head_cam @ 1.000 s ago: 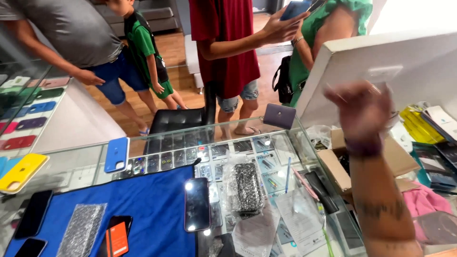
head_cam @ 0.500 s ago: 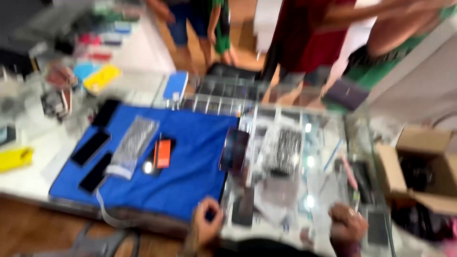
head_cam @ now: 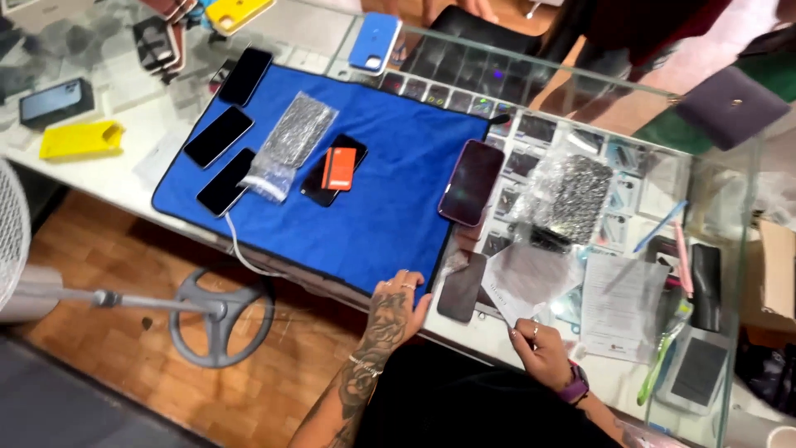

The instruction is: Setting up and demonstrating a mobile phone at a service desk, navigating through configuration menus.

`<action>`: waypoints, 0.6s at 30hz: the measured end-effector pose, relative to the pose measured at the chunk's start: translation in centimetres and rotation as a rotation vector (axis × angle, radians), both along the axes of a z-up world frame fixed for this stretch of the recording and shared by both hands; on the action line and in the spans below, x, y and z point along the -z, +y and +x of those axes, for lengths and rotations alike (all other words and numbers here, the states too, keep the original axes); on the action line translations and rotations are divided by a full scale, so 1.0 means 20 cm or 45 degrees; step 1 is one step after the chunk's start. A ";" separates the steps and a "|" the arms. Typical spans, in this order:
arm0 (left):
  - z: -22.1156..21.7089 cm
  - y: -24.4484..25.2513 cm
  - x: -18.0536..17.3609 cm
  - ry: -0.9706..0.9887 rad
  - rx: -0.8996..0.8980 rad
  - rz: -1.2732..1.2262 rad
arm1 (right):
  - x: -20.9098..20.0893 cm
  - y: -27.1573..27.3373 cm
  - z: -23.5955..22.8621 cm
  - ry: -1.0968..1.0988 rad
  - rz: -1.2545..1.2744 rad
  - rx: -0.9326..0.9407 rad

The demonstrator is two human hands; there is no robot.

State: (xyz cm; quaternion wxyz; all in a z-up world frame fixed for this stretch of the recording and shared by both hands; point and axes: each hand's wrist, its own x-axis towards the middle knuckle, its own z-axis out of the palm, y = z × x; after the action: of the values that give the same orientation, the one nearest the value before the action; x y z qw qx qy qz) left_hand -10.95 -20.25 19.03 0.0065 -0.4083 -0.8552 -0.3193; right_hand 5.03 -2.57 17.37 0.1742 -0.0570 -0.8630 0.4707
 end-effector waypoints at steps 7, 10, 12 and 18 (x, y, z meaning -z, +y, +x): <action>-0.02 -0.03 0.04 -0.021 0.049 -0.041 | 0.00 -0.05 -0.06 -0.091 0.026 0.005; -0.11 -0.04 -0.03 -0.241 0.131 -0.019 | -0.02 -0.06 -0.11 -0.038 0.019 0.011; -0.20 -0.07 -0.11 -0.759 0.005 0.091 | -0.03 -0.07 -0.14 -0.056 -0.023 0.044; -0.72 -0.19 -0.07 -0.122 -0.546 0.112 | -0.07 -0.13 -0.32 0.091 -0.027 0.096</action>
State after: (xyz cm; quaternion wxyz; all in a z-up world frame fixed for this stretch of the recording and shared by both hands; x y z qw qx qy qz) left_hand -25.37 -23.97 20.43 0.0515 -0.2010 -0.9070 -0.3664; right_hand -1.33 -5.12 18.72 0.2219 -0.0746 -0.8485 0.4747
